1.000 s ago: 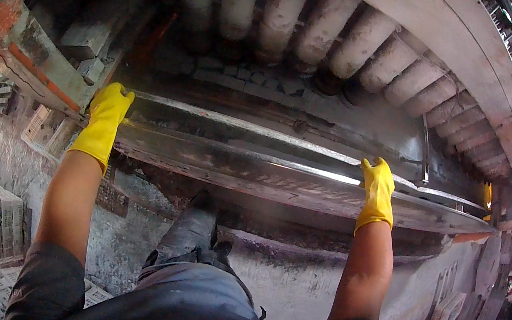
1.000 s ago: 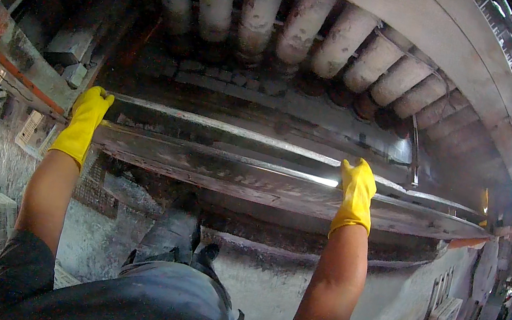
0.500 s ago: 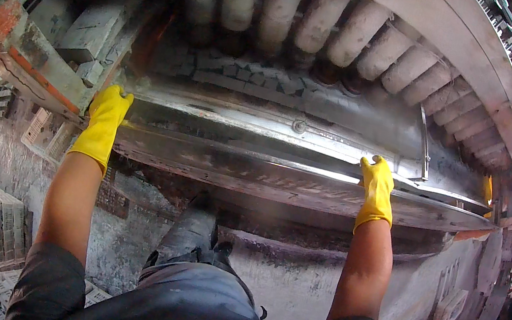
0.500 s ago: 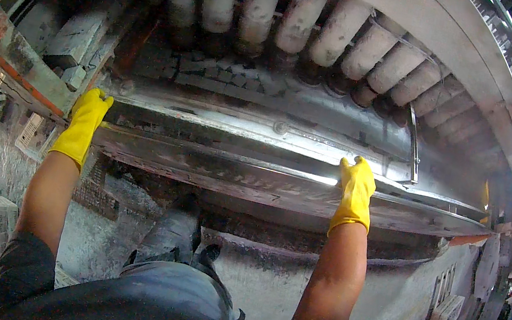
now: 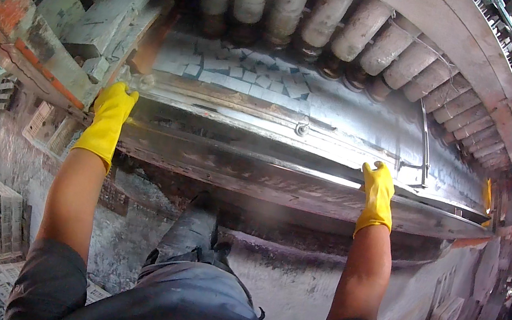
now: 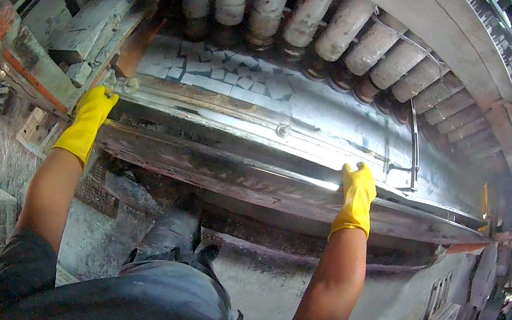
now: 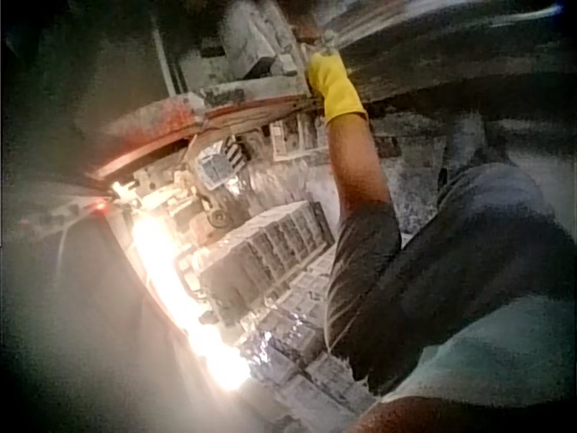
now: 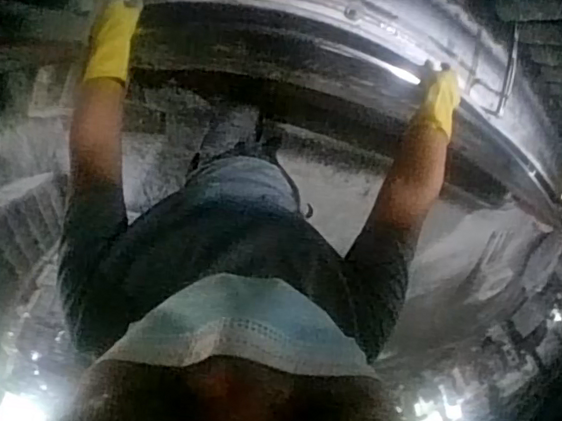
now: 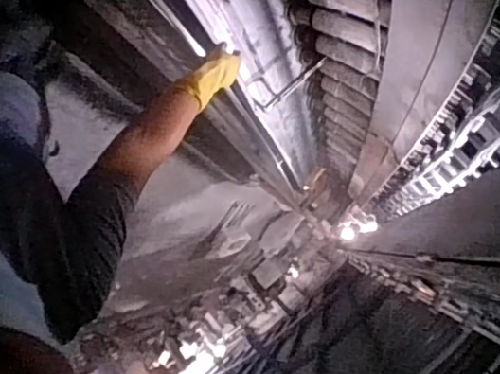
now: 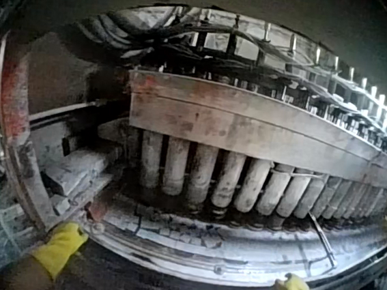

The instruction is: The person operates a vibrating conveyor in a factory, repeatedly tilting a metal tray to move small gray blocks along the surface. They also handle a white basket filled with similar blocks, shaking it to redistribute the contents, and use a metal bar to adjust the tray position.

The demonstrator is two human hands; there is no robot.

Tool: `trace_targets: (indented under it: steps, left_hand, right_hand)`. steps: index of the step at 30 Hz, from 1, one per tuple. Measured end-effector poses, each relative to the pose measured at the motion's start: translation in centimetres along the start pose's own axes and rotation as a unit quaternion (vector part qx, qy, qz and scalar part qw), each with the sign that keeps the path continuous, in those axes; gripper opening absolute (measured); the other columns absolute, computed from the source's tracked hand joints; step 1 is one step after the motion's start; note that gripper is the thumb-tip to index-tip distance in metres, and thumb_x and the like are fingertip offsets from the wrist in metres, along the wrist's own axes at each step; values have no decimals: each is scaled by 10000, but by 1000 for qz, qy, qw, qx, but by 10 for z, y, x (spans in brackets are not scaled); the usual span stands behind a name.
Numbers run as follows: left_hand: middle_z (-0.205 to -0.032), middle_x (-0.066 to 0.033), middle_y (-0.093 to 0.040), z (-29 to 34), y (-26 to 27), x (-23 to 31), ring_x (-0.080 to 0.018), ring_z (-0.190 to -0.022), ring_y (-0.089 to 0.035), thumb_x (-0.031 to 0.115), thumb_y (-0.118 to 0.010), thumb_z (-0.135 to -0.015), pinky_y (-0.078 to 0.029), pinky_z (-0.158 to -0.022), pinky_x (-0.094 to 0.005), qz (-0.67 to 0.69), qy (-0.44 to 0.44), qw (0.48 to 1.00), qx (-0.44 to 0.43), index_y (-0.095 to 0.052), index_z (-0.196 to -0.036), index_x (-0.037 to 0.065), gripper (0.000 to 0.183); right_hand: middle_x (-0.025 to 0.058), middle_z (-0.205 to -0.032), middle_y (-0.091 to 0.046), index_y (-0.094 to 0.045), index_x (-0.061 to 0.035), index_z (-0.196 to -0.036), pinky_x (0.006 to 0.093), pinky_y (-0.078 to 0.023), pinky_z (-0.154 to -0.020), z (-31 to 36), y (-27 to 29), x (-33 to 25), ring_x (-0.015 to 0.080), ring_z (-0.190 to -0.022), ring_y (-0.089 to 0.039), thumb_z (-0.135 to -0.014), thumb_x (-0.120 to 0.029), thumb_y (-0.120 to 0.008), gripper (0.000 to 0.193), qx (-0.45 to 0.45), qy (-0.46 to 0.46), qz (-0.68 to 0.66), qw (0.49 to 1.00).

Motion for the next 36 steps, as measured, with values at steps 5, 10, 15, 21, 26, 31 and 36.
trace_targets:
  steps: [5, 10, 15, 21, 26, 31, 36]
  left_hand:
    - [-1289, -173, -720, 3, 3, 4, -384, -1216, -668, 518, -705, -906, -517, -1010, -502, 1, 8, 1000, -2, -696, -1307, 145, 548]
    - [-1285, -170, -722, 2, 0, 4, -382, -1210, -673, 519, -705, -904, -519, -1004, -504, 0, -4, 1000, 6, -698, -1304, 152, 542]
    - [-1286, -166, -722, 3, 0, -1, -377, -1215, -670, 517, -706, -904, -521, -1003, -500, 8, 2, 1000, 10, -702, -1300, 151, 539]
    - [-1273, -175, -722, 2, 2, -1, -380, -1201, -671, 511, -703, -907, -525, -995, -497, 25, -5, 1000, 11, -716, -1262, 128, 523]
    - [-1247, -203, -718, -4, -4, 15, -398, -1183, -670, 500, -706, -908, -526, -1003, -496, 30, -27, 999, 1, -705, -1261, 93, 539]
    - [-1359, -185, -650, 5, -3, 4, -375, -1036, -716, 378, -720, -941, -623, -859, -467, 281, 47, 954, -95, -634, -1355, 54, 532]
    - [-1131, -168, -736, -1, 0, 19, -331, -983, -742, 397, -695, -964, -658, -616, -408, 151, -4, 988, -28, -675, -1264, 55, 456]
  right_hand:
    - [133, -1052, -795, -568, -74, -1467, 347, -572, -863, 0, 0, 1, 235, -724, -782, -937, -454, -628, 655, 5, -1, -6, 1000]
    - [120, -1078, -795, -562, -79, -1474, 342, -574, -856, 0, 1, 3, 232, -717, -782, -943, -463, -628, 659, 5, -5, -3, 1000]
    - [123, -1099, -792, -588, -82, -1455, 365, -570, -873, 15, 12, -13, 248, -793, -784, -942, -476, -631, 648, -11, -13, -35, 999]
    - [144, -1132, -782, -602, -84, -1445, 387, -563, -892, 9, 8, -8, 258, -845, -777, -942, -495, -637, 651, 36, 15, -5, 999]
    - [144, -1183, -767, -590, -119, -1464, 410, -556, -930, 14, 9, 8, 278, -980, -760, -944, -523, -656, 661, 38, -8, -22, 999]
    - [162, -1381, -676, -605, -156, -1458, 451, -465, -1120, 31, 23, -23, 355, -1315, -613, -947, -542, -657, 642, 70, -6, -29, 997]
    - [165, -1086, -764, -709, -115, -1257, 491, -546, -916, 31, 27, -21, 398, -1032, -709, -974, -497, -628, 482, 201, 3, -66, 977]
Point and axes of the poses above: each hand's wrist, its own z-axis away from the middle knuckle, its own y-axis out of the back of the hand, x = y × z, the point moved 5 cm from there along -z, towards the middle knuckle
